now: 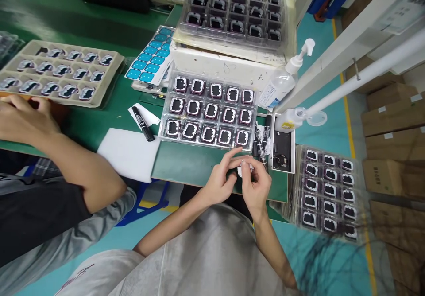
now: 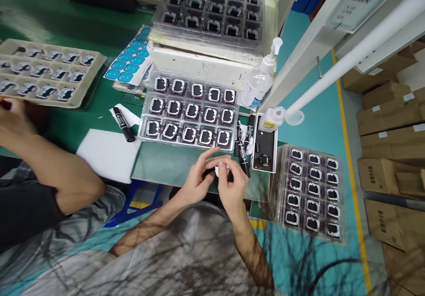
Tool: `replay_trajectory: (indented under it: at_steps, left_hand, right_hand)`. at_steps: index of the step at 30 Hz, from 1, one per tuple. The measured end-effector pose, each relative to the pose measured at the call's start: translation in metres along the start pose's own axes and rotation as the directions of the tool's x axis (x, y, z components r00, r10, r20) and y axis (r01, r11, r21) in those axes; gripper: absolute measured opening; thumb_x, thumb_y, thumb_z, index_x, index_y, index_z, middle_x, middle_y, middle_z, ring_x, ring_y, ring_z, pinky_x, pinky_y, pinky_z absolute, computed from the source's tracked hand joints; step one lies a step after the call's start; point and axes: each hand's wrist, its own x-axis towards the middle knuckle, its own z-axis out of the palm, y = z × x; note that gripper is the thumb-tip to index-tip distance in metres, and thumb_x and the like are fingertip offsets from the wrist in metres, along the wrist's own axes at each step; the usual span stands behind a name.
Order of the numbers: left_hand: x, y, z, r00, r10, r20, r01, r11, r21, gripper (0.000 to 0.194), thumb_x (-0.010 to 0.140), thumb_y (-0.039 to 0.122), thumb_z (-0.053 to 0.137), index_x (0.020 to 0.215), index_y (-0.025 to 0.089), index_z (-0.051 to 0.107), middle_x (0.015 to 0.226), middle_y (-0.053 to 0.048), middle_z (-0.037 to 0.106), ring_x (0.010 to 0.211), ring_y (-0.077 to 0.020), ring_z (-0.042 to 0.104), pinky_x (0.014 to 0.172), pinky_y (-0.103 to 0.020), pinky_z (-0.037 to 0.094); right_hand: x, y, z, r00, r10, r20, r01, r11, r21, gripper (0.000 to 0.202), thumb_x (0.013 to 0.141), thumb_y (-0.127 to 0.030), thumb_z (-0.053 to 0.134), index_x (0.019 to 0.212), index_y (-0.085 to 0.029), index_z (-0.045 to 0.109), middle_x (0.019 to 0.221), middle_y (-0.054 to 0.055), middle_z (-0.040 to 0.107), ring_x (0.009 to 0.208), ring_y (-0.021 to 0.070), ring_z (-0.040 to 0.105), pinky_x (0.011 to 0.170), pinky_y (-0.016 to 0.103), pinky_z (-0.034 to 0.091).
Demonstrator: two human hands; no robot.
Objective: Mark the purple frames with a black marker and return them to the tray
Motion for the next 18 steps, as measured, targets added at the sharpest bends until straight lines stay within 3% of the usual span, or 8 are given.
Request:
replay_trajectory:
  at_steps: [6,18]
  left_hand:
    - [-0.0006,-0.0001,-0.0016,1.0,0.019,-0.017,-0.017,0.994,0.109,0.088,0.092,-0.003,0.056,0.174,0.03,0.05,0.157,-0.009,0.081,0.161,-0.0324,0.067,0.137,-0.06,0.052]
    - [-0.004,-0.0032,-0.0017,0.992,-0.079,-0.1,0.088,0.993,0.08,0.074,0.089,-0.003,0.056,0.154,0.03,0.064,0.149,-0.006,0.084,0.149,-0.0294,0.076,0.136,-0.056,0.052]
  right_hand:
    - [0.0024,0.0016,0.0043,0.999,-0.041,0.026,0.042,0.999,-0.015,0.019,0.108,-0.04,0.069,0.109,-0.026,0.082,0.101,0.005,0.088,0.092,0.0217,0.081,0.087,0.037,0.067]
    - [-0.0009,0.0045,0.0044,0.994,-0.041,0.102,0.046,0.998,-0.05,0.021,0.109,-0.039,0.065,0.1,-0.026,0.079,0.09,0.003,0.081,0.082,0.0203,0.075,0.08,0.036,0.061]
